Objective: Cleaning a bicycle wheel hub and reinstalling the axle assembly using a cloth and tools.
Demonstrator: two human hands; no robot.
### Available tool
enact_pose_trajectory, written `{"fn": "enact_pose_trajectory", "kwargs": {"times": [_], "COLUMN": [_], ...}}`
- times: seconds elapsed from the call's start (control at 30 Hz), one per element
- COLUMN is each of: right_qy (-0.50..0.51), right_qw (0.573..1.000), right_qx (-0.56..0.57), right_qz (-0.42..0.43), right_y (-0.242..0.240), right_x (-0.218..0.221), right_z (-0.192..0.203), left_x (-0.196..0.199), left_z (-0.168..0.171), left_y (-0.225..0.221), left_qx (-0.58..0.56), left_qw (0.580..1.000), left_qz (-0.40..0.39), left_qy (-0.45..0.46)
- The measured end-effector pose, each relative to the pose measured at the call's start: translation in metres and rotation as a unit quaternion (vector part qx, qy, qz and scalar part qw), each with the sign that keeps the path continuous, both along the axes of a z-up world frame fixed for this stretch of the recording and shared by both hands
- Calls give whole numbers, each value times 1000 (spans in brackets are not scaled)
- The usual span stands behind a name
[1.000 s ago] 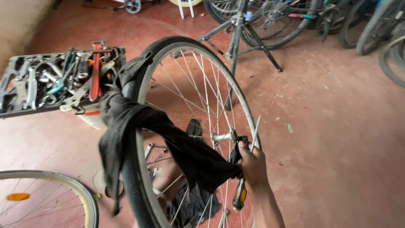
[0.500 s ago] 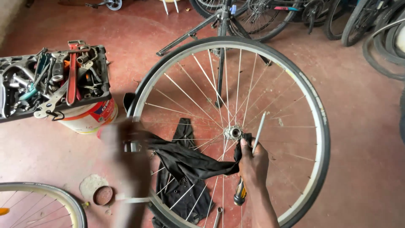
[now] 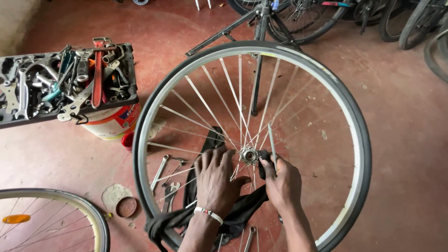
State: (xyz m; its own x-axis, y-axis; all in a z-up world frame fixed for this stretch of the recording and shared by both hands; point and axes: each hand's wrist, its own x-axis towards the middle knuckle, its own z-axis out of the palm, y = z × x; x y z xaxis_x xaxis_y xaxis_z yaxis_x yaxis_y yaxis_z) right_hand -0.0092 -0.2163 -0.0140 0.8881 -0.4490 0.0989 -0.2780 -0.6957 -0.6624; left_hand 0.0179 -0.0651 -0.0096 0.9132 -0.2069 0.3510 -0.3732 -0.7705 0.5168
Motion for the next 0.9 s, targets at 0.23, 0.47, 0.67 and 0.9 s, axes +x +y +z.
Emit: {"fn": "enact_pose_trajectory", "kwargs": {"times": [0.23,0.47,0.67,0.9], "right_qy": [15,38,54,31], "right_qw": [997,996,995,993], "right_qx": [-59,-59,-50,-67], "right_qz": [38,48,70,91], "right_y": [17,28,29,28], "right_x": [3,7,14,25], "right_z": [18,34,36,42], "left_x": [7,13,19,22], "left_z": [-5,7,-26,-25], "left_y": [8,16,13,8], "left_qx": [-95,-210,-533,-584], "left_qw": [975,918,730,682], "left_qz": [19,37,39,74], "left_qy": [202,335,427,434]}}
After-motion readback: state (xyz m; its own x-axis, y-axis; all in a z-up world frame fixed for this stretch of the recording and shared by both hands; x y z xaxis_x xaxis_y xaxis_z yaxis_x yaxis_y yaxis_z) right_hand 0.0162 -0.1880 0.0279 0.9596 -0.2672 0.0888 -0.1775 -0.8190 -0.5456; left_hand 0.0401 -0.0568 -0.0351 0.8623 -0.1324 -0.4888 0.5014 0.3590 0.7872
